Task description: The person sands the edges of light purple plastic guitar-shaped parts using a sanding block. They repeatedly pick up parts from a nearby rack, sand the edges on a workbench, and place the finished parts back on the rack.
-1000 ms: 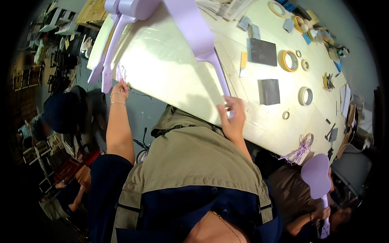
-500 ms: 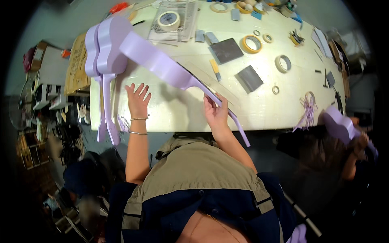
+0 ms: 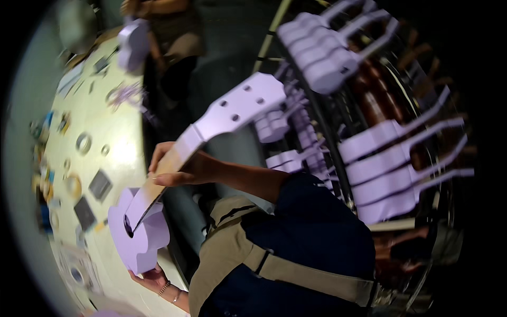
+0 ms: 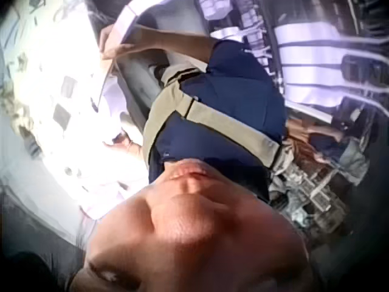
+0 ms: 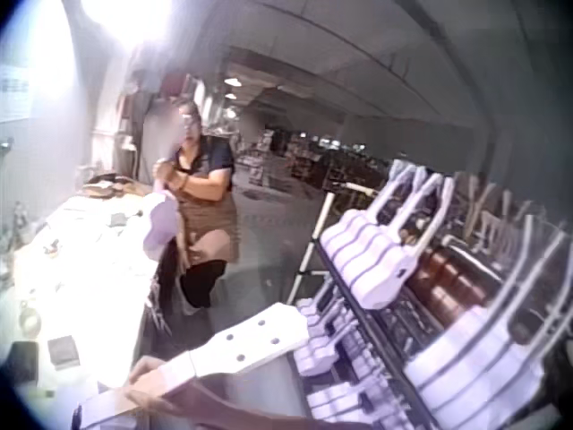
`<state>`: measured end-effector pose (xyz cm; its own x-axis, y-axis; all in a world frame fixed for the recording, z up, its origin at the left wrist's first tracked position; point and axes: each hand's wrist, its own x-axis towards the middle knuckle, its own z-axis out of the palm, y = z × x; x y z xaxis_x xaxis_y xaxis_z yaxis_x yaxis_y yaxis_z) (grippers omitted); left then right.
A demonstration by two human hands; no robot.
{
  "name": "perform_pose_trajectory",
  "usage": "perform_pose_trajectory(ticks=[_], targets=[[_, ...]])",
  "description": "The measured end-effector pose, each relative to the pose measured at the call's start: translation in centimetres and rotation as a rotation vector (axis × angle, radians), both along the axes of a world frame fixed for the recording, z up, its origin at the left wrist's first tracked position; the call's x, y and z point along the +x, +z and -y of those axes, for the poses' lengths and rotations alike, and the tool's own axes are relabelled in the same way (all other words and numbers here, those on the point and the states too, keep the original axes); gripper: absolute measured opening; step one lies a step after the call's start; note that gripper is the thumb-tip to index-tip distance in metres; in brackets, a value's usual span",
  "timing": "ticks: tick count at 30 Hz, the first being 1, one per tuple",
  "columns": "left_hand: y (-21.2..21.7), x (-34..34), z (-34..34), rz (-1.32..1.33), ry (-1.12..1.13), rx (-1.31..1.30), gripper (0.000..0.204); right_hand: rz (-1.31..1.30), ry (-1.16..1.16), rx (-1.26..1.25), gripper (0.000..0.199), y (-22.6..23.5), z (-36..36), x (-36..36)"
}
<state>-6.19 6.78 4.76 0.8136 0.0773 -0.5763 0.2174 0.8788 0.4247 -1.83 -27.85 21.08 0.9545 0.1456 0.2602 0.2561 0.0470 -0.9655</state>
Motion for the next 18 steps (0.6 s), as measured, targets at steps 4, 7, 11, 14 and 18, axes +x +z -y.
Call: perform_pose_trajectory(ticks=[4,7,11,14,18], targets=[[0.4,1.0,6.4,0.068,-0.246,-0.181,0.064,0.287,-0.377,0.306,0.049,3.0,3.3,-4.3],[0.7,1.6,13.7,0.025,-0.480,-0.266,0.066,0.553,-0.615,0.419,0.056,4.0,6.0,-6.3],[4.0,-0.7,22.5,-0.002,-0.890,-0.384,0.063,0.718,-0.873,0.373,0.041,5.8,12.2,-9.3],[2.9,0.2,25.6,0.121,-1.368,-0.271,0.059,0.734,-1.069,0.211,0.036,9.0,17.6,-13.2],[3.5,0.8,28.5,0.183,-1.385,-0.189,0.053,0.602,-1.600,-0.401,0.038,14.2,25.1,-19.7]])
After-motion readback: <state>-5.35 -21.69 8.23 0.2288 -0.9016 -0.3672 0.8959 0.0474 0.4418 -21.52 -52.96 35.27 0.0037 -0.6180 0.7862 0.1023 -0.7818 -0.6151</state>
